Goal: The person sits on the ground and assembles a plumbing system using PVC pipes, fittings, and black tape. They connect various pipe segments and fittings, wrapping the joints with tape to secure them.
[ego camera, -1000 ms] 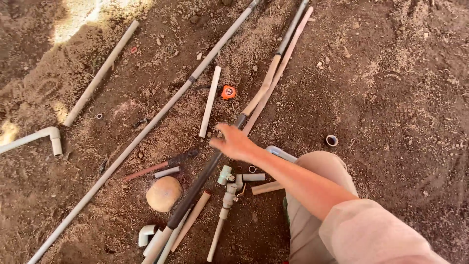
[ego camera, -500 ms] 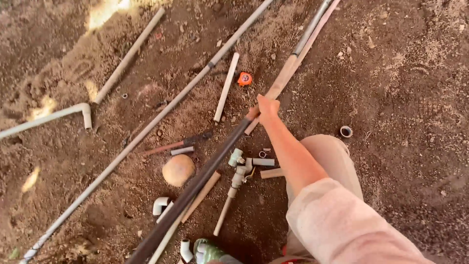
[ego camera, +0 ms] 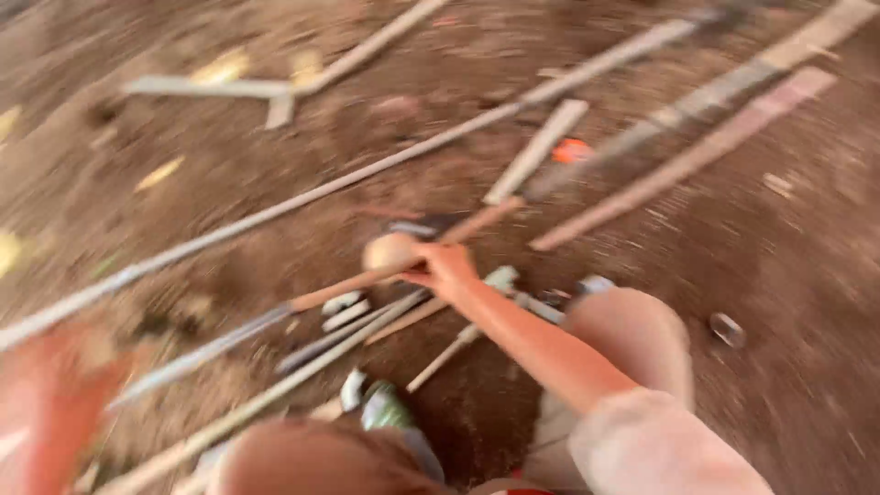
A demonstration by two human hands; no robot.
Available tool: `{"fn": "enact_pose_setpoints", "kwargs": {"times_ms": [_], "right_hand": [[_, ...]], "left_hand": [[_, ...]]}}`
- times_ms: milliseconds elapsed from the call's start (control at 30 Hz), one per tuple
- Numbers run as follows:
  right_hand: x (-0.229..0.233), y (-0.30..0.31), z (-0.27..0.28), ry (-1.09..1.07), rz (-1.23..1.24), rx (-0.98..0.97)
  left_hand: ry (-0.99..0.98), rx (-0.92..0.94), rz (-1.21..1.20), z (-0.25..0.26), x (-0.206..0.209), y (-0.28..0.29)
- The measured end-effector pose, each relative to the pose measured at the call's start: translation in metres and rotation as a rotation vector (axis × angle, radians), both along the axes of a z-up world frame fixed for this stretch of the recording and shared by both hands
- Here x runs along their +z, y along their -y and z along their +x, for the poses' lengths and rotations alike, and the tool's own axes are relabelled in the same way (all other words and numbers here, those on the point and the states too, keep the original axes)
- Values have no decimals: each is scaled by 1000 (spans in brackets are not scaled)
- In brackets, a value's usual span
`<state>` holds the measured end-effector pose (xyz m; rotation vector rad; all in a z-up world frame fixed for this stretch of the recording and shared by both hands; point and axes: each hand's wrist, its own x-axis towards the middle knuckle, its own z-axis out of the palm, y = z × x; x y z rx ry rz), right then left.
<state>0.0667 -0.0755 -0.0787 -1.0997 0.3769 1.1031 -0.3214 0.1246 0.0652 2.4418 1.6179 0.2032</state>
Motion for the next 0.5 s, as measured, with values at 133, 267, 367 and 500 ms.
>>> {"fn": "enact_pose_setpoints", "kwargs": {"times_ms": [133,267,367,500], "right_hand": [[-18,3,-53,55,-83,256],[-72,-3,-57,-68,-6,300],[-78,-2,-50,2,-108,291],[-63,13,-49,-23,-202,455]], "left_hand": [[404,-508,-93,102,-44,62],[-85,-572,133,170,-147,75],[-367,-584,54,171,-175,74],[-462,-558,-350,185,-242,41]]}}
